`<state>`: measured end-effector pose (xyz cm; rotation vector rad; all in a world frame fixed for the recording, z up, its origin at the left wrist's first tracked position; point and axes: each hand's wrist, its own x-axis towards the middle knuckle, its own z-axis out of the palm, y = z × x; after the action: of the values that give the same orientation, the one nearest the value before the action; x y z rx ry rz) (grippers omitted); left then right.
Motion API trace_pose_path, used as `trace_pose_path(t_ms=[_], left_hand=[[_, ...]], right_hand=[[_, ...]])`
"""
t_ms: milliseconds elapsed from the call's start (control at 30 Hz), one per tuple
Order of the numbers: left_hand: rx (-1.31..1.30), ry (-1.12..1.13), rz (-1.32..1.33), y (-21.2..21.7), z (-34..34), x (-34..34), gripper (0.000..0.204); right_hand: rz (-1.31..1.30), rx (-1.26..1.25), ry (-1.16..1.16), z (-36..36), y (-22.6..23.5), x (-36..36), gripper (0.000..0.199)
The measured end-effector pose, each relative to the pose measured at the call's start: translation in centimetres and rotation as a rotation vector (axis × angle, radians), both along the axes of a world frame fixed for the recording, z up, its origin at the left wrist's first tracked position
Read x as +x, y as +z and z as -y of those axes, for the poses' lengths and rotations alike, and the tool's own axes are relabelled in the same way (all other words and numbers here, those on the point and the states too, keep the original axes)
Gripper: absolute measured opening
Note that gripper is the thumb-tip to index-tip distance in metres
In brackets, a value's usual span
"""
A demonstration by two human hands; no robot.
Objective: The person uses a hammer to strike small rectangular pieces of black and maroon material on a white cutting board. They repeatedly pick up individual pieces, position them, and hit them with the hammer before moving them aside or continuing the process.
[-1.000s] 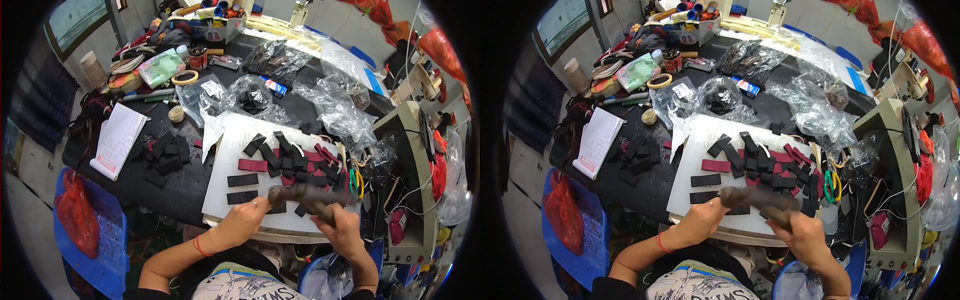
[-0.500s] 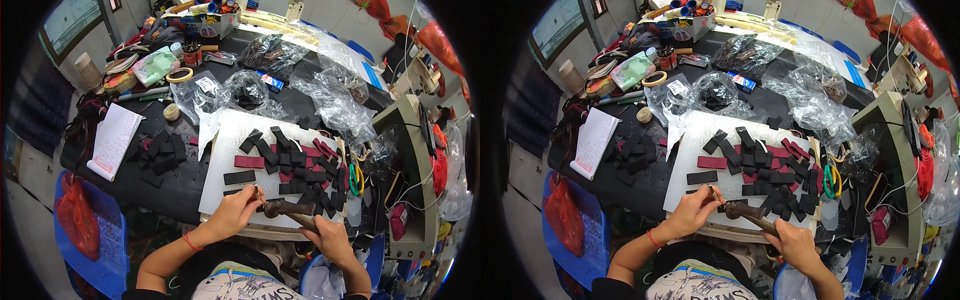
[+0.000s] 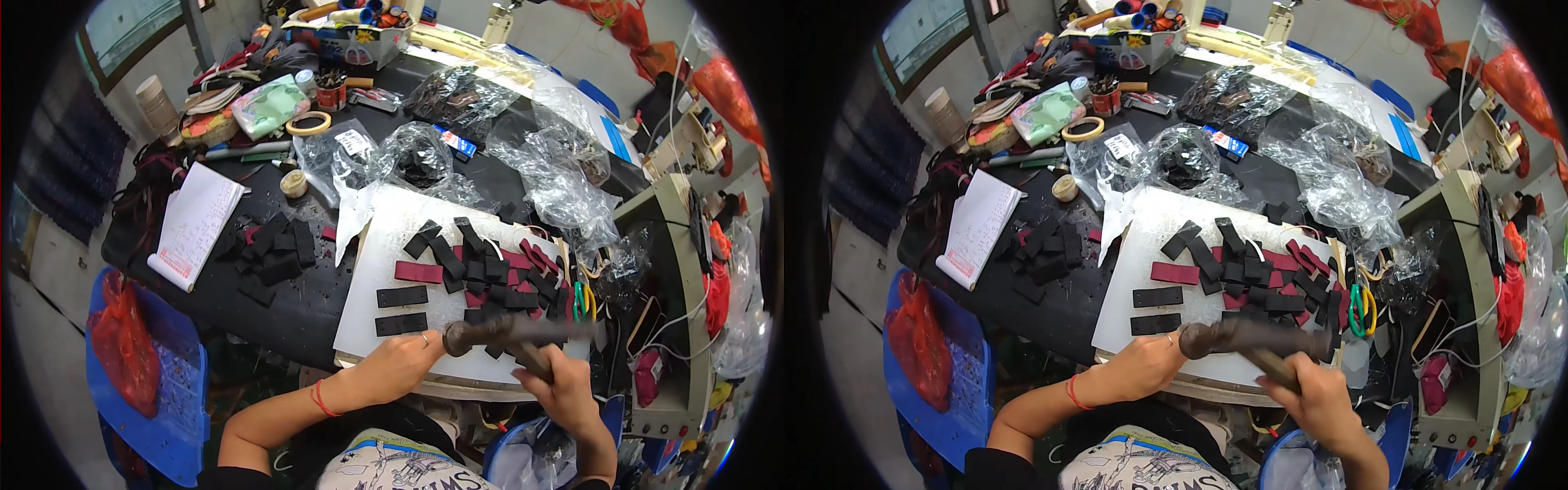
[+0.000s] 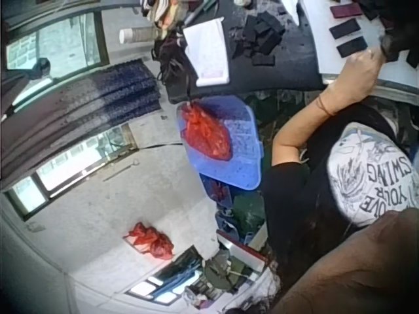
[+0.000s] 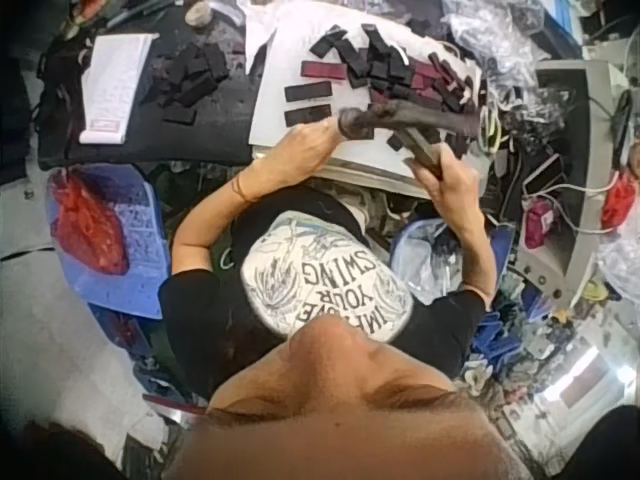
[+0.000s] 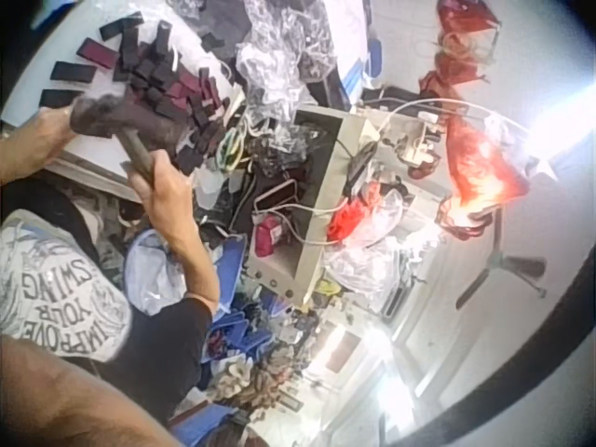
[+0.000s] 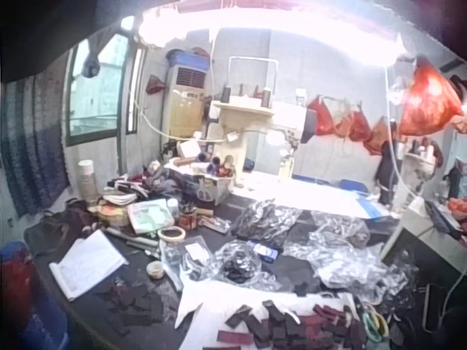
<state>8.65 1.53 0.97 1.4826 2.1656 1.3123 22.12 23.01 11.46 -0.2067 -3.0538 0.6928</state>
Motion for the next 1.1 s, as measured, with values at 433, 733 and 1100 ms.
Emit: trace_pose_path(t_ms=[433,733,1100], left_hand=[[0.313,0.235,0.875,-0.5,-4.3,-9.0,0.022],[0.247,0.226,0.836,-1.8,-4.4,-9.2,0.020],[0.181,0.185,0.060,-1.5,-4.5,-7.7,0.019]], right_hand=[[-0.128,-0.130,-0.231,-1.3,-3.5,0.0,0.023],[-0.088,-0.217,-0.198,-1.7,-4.5,-2.5,0.020],[-0.561,-0.813,-0.298,-2.2,-1.6,-4.7,0.007]])
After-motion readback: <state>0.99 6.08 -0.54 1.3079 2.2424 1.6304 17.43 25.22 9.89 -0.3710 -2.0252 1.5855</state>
